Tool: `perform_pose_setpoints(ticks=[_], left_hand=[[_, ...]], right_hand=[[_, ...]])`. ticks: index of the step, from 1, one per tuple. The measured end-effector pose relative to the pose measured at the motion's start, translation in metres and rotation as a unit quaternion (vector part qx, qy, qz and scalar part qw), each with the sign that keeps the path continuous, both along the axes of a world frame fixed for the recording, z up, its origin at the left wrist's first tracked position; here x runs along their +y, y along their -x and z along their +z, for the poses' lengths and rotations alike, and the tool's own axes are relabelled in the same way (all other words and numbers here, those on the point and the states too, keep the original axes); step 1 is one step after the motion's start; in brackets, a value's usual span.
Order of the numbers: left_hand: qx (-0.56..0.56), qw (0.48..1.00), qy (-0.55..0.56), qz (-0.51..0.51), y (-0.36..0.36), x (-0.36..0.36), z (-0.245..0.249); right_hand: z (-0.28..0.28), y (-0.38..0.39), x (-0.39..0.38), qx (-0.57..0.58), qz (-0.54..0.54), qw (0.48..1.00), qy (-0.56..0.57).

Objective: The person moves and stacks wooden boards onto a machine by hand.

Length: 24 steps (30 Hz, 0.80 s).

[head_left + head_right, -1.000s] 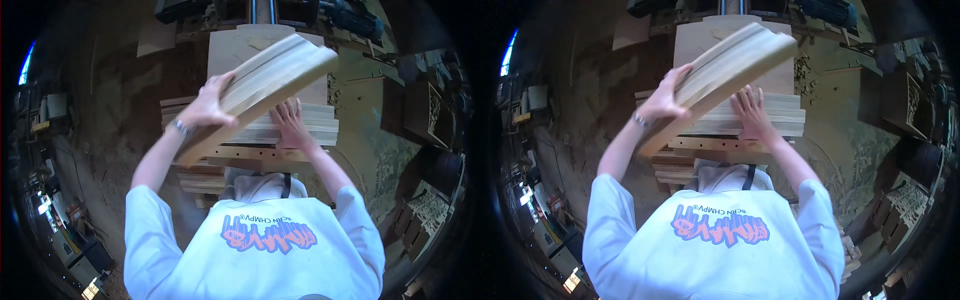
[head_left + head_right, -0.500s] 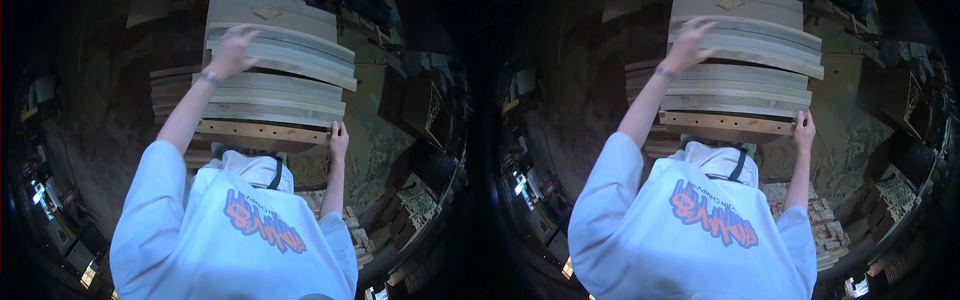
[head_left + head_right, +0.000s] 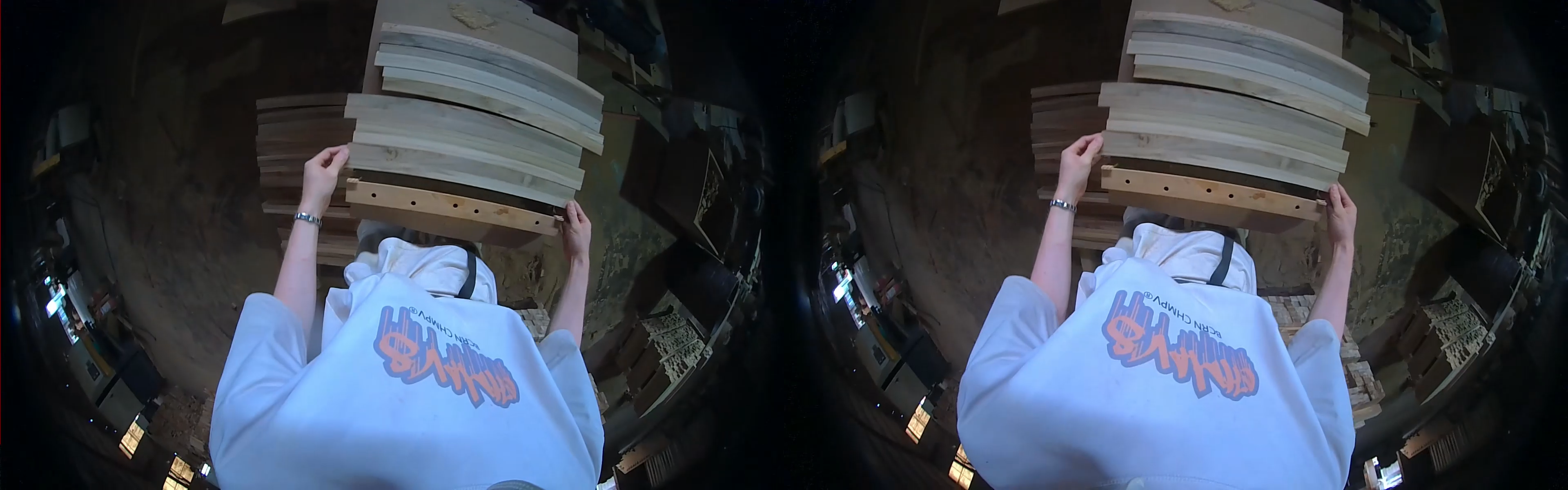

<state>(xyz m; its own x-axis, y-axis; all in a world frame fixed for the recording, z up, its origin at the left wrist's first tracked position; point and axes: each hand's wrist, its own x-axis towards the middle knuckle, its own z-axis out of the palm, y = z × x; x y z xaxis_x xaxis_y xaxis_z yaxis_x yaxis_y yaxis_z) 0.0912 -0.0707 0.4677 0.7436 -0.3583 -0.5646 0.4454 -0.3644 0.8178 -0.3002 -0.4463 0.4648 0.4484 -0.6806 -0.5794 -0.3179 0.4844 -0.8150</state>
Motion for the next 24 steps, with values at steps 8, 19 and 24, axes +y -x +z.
perform_pose_setpoints(ticks=[8, 19, 24], left_hand=[[0.087, 0.992, 0.095, -0.005, 0.007, 0.02, -0.005], [0.142, 0.979, 0.13, -0.065, -0.009, 0.017, -0.017], [0.114, 0.986, 0.111, -0.047, -0.03, 0.0, -0.021]], right_hand=[[-0.005, 0.023, 0.015, -0.031, -0.007, 0.999, -0.022], [-0.006, 0.024, 0.013, -0.031, -0.04, 0.998, -0.042], [0.012, -0.003, -0.012, -0.075, -0.032, 0.978, -0.192]])
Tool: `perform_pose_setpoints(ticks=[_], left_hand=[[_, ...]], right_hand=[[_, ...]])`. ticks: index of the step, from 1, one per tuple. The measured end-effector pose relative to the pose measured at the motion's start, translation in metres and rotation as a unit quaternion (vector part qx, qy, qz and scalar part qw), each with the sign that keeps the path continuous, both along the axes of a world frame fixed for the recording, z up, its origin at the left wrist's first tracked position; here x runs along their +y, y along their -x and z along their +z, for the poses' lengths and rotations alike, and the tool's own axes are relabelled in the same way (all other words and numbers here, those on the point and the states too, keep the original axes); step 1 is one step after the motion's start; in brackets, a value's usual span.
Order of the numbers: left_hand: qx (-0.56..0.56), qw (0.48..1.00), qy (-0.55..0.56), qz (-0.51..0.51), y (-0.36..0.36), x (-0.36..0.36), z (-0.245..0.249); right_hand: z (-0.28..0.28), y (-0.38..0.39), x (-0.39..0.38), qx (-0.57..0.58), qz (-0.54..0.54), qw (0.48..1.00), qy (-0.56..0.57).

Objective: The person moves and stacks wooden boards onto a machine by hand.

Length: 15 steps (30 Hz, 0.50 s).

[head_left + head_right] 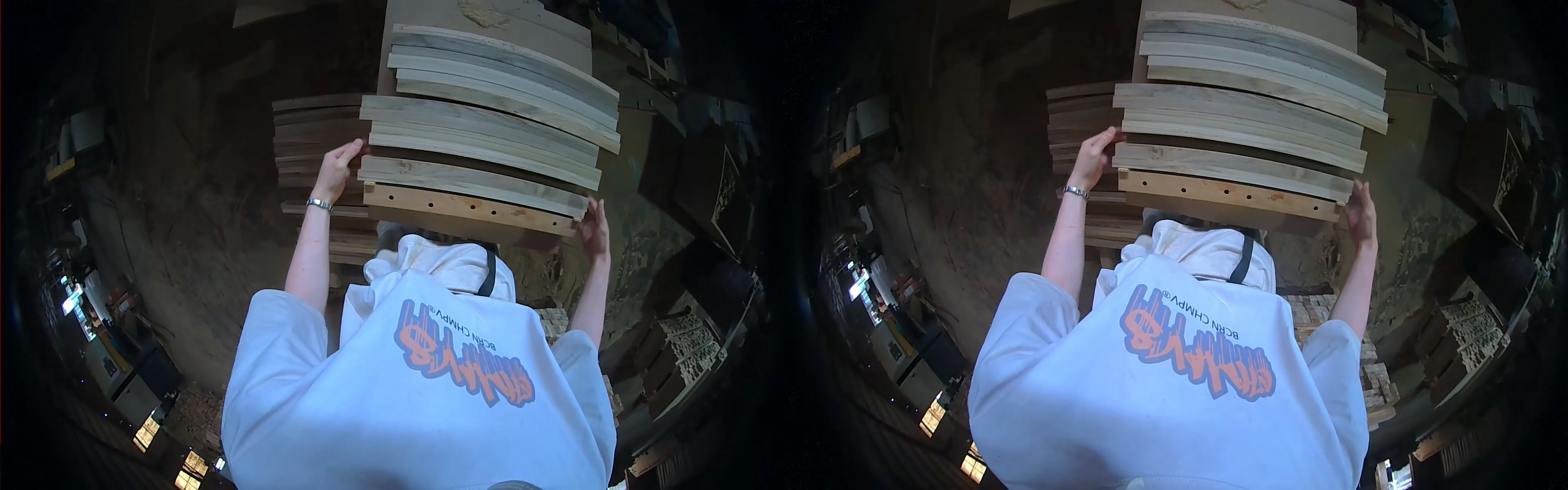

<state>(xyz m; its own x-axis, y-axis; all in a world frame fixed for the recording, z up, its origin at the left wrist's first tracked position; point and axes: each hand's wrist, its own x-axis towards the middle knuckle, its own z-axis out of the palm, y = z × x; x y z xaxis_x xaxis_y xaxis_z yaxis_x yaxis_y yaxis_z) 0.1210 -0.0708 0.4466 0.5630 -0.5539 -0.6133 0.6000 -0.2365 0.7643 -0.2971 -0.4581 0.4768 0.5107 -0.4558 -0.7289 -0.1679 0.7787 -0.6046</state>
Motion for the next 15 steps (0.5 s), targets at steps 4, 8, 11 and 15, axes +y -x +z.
perform_pose_setpoints(ticks=[4, 8, 11, 15], left_hand=[[-0.197, 0.956, -0.196, -0.092, -0.001, -0.033, 0.028], [-0.207, 0.967, -0.149, 0.006, 0.014, -0.018, 0.019], [-0.143, 0.983, -0.112, 0.038, 0.017, -0.01, 0.022], [-0.029, 0.997, -0.062, 0.043, 0.0, -0.007, 0.011]], right_hand=[[-0.007, -0.036, -0.02, 0.075, 0.028, 0.969, 0.235], [0.003, -0.036, -0.018, 0.155, 0.175, 0.935, 0.268], [-0.002, -0.025, -0.016, 0.118, 0.161, 0.955, 0.219], [-0.016, -0.015, -0.028, 0.05, 0.131, 0.984, 0.113]])
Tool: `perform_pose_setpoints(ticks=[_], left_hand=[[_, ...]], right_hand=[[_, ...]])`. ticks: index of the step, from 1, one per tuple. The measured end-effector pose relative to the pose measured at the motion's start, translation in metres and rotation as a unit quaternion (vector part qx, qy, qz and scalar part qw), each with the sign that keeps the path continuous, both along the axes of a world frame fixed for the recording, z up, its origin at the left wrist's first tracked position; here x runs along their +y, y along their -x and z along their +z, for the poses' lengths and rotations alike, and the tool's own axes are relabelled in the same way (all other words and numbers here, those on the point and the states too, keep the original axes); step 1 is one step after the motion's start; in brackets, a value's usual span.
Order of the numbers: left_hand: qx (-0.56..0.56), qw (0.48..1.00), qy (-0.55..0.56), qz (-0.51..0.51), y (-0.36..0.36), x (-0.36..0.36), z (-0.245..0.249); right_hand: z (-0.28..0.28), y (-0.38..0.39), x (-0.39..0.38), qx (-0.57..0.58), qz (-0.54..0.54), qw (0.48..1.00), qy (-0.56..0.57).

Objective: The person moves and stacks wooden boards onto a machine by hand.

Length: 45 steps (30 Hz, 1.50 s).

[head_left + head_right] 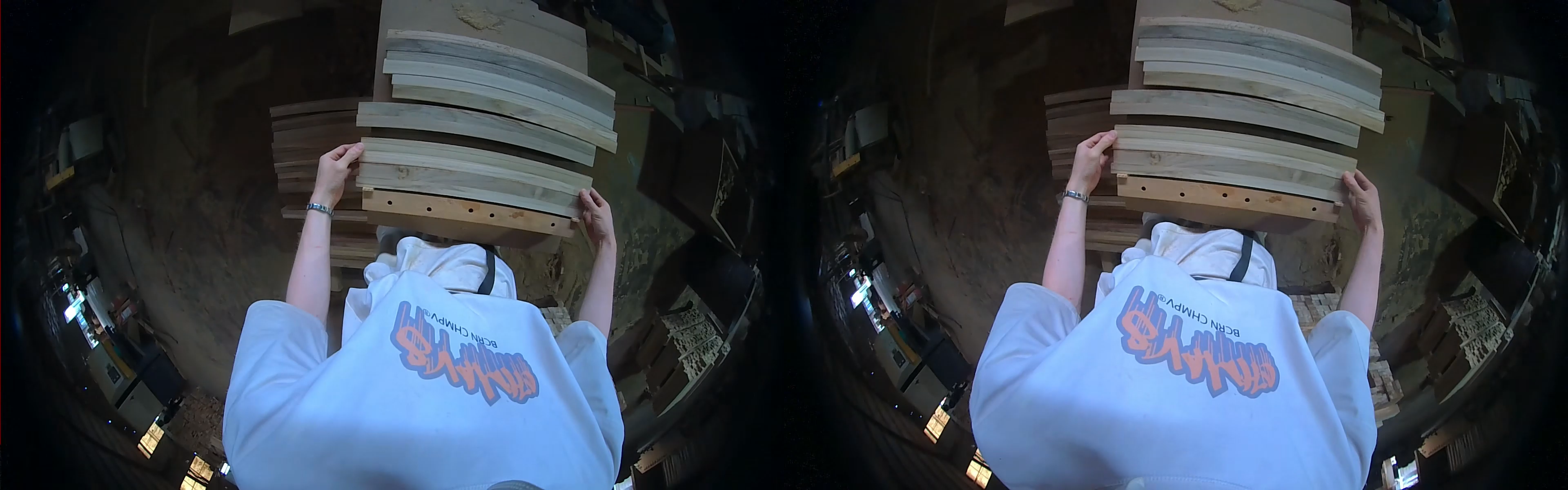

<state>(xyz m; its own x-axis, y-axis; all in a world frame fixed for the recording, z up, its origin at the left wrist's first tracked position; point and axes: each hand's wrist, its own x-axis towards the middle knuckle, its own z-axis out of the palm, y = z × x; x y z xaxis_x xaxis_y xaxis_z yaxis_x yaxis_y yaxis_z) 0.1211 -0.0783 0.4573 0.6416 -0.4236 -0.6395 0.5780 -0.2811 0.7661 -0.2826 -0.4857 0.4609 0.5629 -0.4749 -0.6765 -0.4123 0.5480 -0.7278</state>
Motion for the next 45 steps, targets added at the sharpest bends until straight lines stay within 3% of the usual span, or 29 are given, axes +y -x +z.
perform_pose_setpoints(ticks=[7, 9, 11, 12, 13, 15, 17, 21, 25, 29, 32, 38, 40, 41, 43, 44, 45], left_hand=[[0.08, 0.994, 0.071, -0.032, -0.01, -0.009, 0.004], [0.08, 0.994, 0.071, -0.039, -0.02, -0.014, 0.003], [0.041, 0.992, 0.12, -0.003, -0.032, -0.023, -0.004], [0.005, 0.991, 0.132, 0.024, -0.037, -0.028, -0.009], [0.006, 0.991, 0.132, 0.026, -0.038, -0.034, -0.007], [-0.038, 0.999, 0.031, 0.004, -0.038, -0.044, -0.001], [-0.054, 0.998, 0.019, -0.006, -0.034, -0.042, -0.003], [-0.095, 0.995, -0.032, -0.011, -0.018, -0.029, -0.003], [-0.026, 0.999, 0.03, 0.0, -0.023, -0.026, -0.005], [0.004, 0.999, -0.002, -0.035, -0.04, -0.029, -0.004], [0.016, 0.998, 0.047, -0.027, -0.045, -0.03, -0.005], [0.089, 0.988, 0.102, -0.069, -0.05, -0.036, 0.005], [0.099, 0.986, 0.107, -0.079, -0.052, -0.037, 0.003], [0.099, 0.986, 0.109, -0.08, -0.054, -0.037, 0.0], [0.131, 0.988, 0.06, -0.053, -0.06, -0.038, -0.003], [0.129, 0.989, 0.06, -0.052, -0.062, -0.04, -0.003], [0.089, 0.995, 0.026, -0.042, -0.061, -0.043, -0.005]], right_hand=[[0.007, -0.011, -0.009, -0.008, 0.016, 0.997, -0.074], [0.015, -0.023, -0.014, 0.052, 0.053, 0.996, -0.046], [0.024, -0.049, -0.013, -0.007, -0.057, 0.992, -0.113], [0.011, -0.052, -0.022, 0.007, -0.039, 0.999, -0.004], [0.012, -0.059, -0.025, 0.008, -0.038, 0.999, -0.003], [0.016, -0.072, -0.03, 0.139, 0.073, 0.963, 0.22], [0.011, -0.063, -0.035, 0.132, 0.071, 0.964, 0.22], [0.004, -0.038, -0.028, 0.125, 0.038, 0.986, 0.103], [-0.005, -0.031, -0.036, 0.095, 0.018, 0.995, 0.032], [0.006, -0.037, -0.036, 0.108, 0.047, 0.993, 0.029], [0.01, -0.042, -0.029, 0.051, 0.013, 0.998, 0.02], [0.026, -0.05, -0.029, 0.092, 0.045, 0.994, 0.033], [0.014, -0.046, -0.047, 0.204, 0.128, 0.971, 0.003], [0.011, -0.047, -0.05, 0.205, 0.126, 0.971, 0.005], [0.001, -0.055, -0.055, -0.03, -0.097, 0.995, -0.006], [-0.001, -0.062, -0.064, -0.018, -0.17, 0.983, 0.058], [-0.003, -0.066, -0.072, -0.02, -0.169, 0.984, 0.058]])
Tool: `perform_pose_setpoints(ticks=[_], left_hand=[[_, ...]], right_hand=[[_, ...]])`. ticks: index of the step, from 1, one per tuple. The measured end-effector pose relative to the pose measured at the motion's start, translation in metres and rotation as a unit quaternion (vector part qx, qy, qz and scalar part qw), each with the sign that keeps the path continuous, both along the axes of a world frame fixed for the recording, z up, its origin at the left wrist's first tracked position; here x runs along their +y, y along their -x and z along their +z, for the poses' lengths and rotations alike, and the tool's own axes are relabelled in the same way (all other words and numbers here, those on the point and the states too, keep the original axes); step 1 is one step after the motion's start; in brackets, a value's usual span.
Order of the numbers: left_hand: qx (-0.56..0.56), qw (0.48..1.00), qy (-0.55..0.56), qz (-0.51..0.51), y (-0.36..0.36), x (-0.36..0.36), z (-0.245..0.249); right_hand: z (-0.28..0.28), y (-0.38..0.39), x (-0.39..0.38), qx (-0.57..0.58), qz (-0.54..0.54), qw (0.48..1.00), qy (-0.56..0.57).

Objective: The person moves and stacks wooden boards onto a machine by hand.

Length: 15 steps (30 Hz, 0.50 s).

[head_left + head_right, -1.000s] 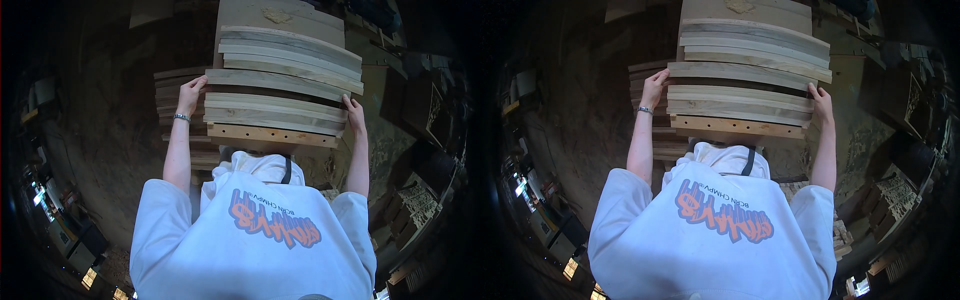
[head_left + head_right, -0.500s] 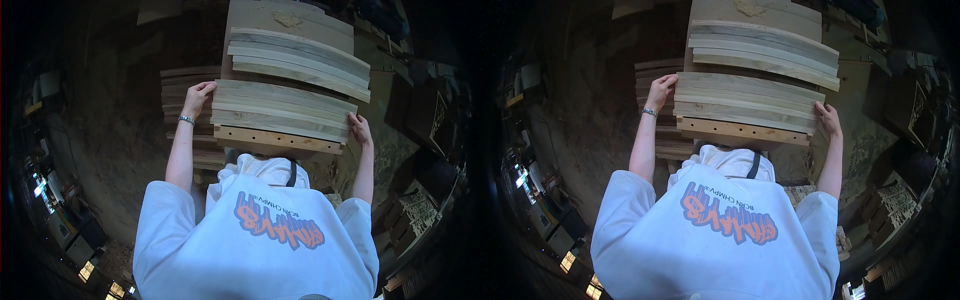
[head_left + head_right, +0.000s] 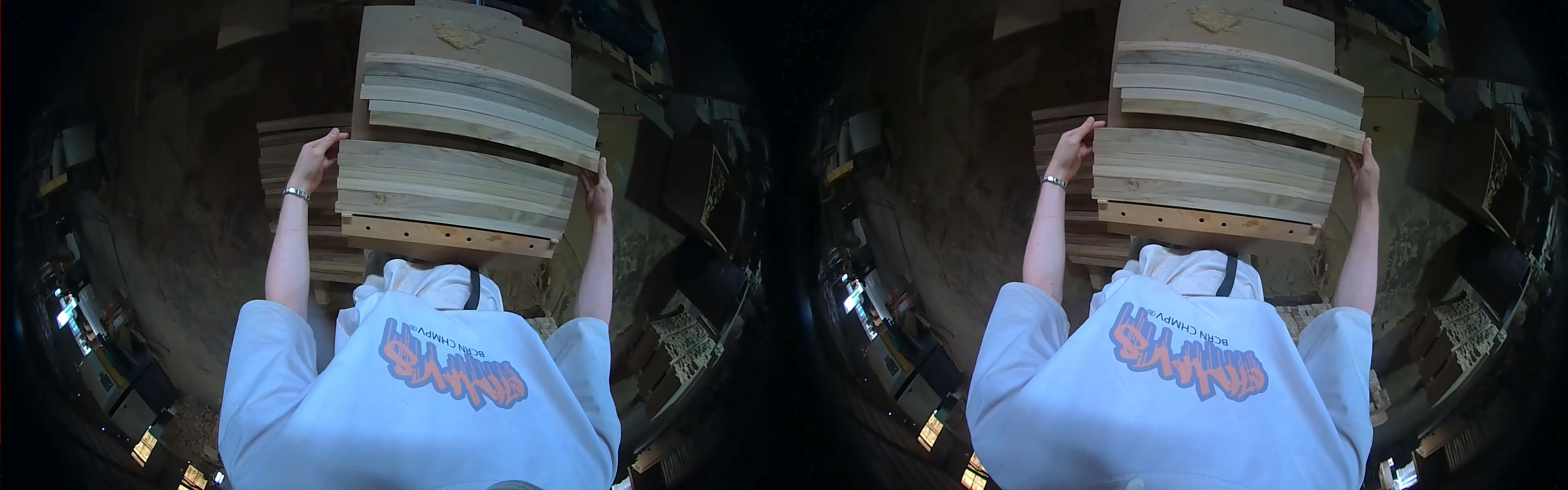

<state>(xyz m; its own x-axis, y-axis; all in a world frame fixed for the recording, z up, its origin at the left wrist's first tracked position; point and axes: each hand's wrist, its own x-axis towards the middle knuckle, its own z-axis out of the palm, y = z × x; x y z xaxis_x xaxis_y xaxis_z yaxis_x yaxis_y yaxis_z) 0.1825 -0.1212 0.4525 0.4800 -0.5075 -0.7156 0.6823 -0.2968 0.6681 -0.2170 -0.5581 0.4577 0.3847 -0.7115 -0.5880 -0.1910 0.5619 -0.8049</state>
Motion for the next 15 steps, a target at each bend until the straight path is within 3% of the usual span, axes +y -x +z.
perform_pose_setpoints(ticks=[2, 4, 6, 7, 15], left_hand=[[-0.046, 0.998, -0.032, 0.007, 0.0, -0.012, 0.003], [-0.148, 0.989, -0.008, 0.012, 0.001, -0.023, 0.004], [-0.163, 0.986, -0.018, 0.02, 0.003, -0.028, 0.007], [-0.157, 0.987, -0.018, 0.039, 0.004, -0.026, 0.006], [-0.127, 0.991, -0.015, 0.044, 0.016, -0.001, 0.0]], right_hand=[[-0.006, -0.005, -0.011, 0.083, 0.111, 0.985, 0.104], [-0.003, -0.009, -0.011, 0.065, 0.129, 0.985, 0.092], [0.001, -0.016, -0.003, 0.094, 0.214, 0.965, 0.115], [0.0, -0.019, -0.007, 0.18, 0.269, 0.937, 0.13], [0.0, -0.013, 0.006, 0.068, 0.224, 0.971, 0.043]])
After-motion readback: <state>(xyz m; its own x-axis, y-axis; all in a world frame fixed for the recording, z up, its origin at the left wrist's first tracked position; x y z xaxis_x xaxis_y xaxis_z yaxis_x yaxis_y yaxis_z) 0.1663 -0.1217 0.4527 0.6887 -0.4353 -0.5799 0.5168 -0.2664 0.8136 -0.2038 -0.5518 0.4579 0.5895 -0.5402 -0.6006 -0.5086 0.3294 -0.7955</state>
